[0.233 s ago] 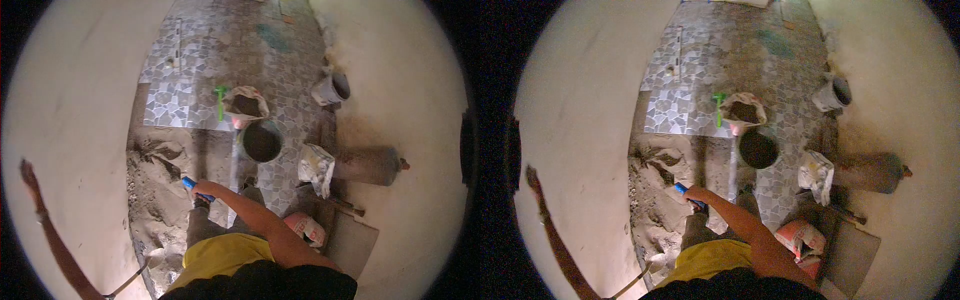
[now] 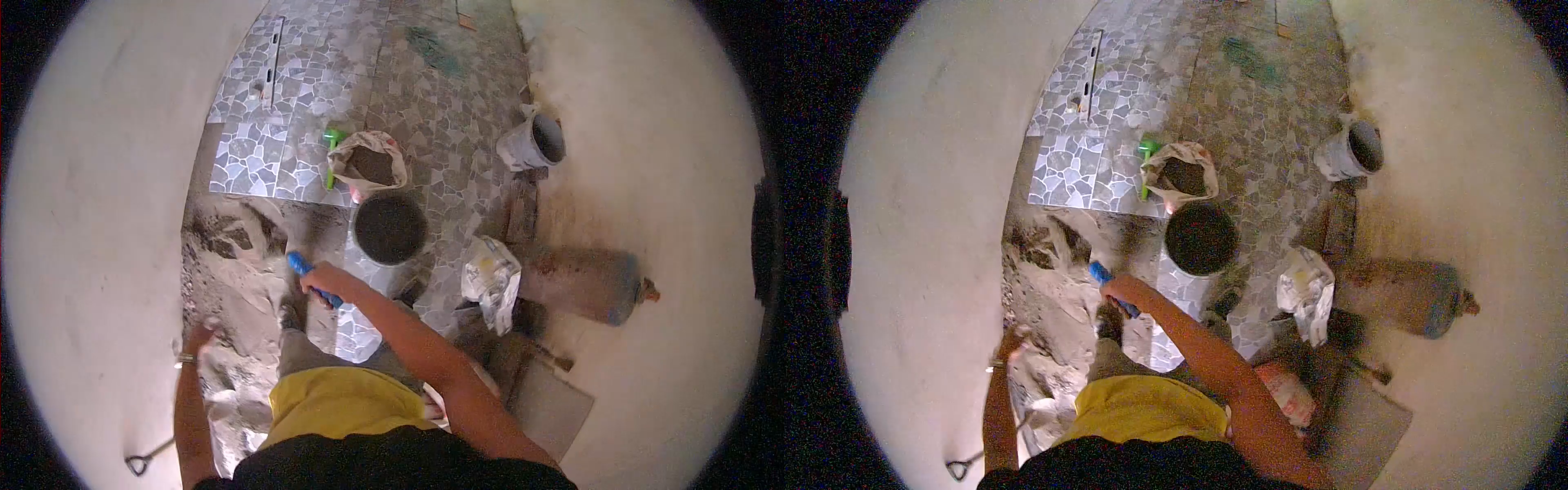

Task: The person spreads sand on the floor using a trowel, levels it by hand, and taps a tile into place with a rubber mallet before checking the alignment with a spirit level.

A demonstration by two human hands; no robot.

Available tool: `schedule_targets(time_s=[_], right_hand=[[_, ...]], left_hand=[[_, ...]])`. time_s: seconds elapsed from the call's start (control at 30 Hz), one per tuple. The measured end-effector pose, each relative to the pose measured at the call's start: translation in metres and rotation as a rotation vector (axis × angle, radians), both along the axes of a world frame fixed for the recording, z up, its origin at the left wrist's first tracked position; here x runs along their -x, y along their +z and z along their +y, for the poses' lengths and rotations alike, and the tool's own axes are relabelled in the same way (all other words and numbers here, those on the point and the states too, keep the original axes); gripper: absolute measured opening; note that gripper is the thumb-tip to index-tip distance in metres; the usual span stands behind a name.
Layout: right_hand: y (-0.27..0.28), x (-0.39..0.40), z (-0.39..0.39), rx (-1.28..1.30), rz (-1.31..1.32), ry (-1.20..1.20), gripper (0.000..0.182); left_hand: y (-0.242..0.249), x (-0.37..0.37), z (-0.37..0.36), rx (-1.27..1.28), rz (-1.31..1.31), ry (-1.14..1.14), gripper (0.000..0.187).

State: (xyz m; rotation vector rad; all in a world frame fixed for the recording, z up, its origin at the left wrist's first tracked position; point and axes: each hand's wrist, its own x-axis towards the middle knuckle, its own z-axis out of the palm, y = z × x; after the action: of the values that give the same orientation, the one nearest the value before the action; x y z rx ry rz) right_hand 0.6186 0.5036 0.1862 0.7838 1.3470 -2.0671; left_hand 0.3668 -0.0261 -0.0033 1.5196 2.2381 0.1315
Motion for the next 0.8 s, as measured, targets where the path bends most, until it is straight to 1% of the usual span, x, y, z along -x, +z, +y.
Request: schedule_targets(time_s=[0.03,0.07,0.1,0.13,0.17,0.2,0.23,0.27,0.33,0.37,0.43,0.47,0.53,0.57,0.6,0.67,0.73,0.8], right_hand=[[0.009,-0.011,0.027,-0.004,0.010,-0.009,0.026],[0.018,-0.023,0.061,-0.016,0.053,-0.017,0.026],[0.027,-0.031,0.095,-0.025,0.106,-0.030,0.025],[0.038,-0.040,0.126,-0.035,0.153,-0.053,0.025],[0.055,-0.044,0.159,-0.078,0.083,-0.030,0.023],[0.061,-0.053,0.190,-0.108,0.058,-0.052,0.022],[0.068,-0.060,0.220,-0.138,0.033,-0.072,0.021],[0.079,-0.070,0.245,-0.171,0.009,-0.087,0.020],[0.111,-0.080,0.298,-0.209,-0.139,-0.098,0.020],[0.117,-0.084,0.324,-0.209,-0.134,-0.116,0.020],[0.127,-0.094,0.370,-0.204,-0.125,-0.141,0.019],[0.131,-0.096,0.392,-0.199,-0.116,-0.144,0.019],[0.123,-0.095,0.438,-0.161,-0.142,-0.146,0.018],[0.118,-0.092,0.460,-0.142,-0.161,-0.147,0.018],[0.112,-0.088,0.481,-0.152,-0.172,-0.143,0.018],[0.099,-0.079,0.520,-0.162,-0.189,-0.155,0.018],[0.093,-0.063,0.555,-0.187,-0.214,-0.186,0.017],[0.085,-0.038,0.594,-0.198,-0.201,-0.195,0.017]], left_hand=[[-0.015,-0.073,0.015,-0.054,-0.070,0.024,0.034],[-0.027,-0.152,0.036,-0.122,-0.194,0.103,0.034],[-0.030,-0.216,0.059,-0.100,-0.437,0.254,0.034],[-0.021,-0.251,0.080,0.147,-0.861,0.614,0.037],[-0.005,-0.292,0.104,0.411,-1.287,0.967,0.040],[0.021,-0.324,0.130,0.345,-1.494,1.102,0.039],[0.048,-0.355,0.167,0.506,-1.325,1.122,0.039],[0.087,-0.376,0.214,0.656,-1.155,1.134,0.038],[0.095,-0.406,0.232,0.628,-1.271,1.195,0.045],[0.099,-0.413,0.241,0.604,-1.325,1.224,0.049],[0.065,-0.415,0.224,0.439,-1.418,1.091,0.043],[0.049,-0.422,0.227,0.353,-1.459,1.029,0.040],[0.024,-0.409,0.270,0.490,-1.363,1.377,0.042],[-0.001,-0.398,0.279,0.242,-0.885,0.658,0.035],[-0.017,-0.385,0.296,0.012,-0.341,-0.021,0.031],[-0.028,-0.361,0.368,0.413,-0.251,0.163,0.021],[-0.021,-0.322,0.464,0.421,-0.192,0.095,0.020],[-0.033,-0.292,0.547,0.108,-0.368,0.378,0.027]])
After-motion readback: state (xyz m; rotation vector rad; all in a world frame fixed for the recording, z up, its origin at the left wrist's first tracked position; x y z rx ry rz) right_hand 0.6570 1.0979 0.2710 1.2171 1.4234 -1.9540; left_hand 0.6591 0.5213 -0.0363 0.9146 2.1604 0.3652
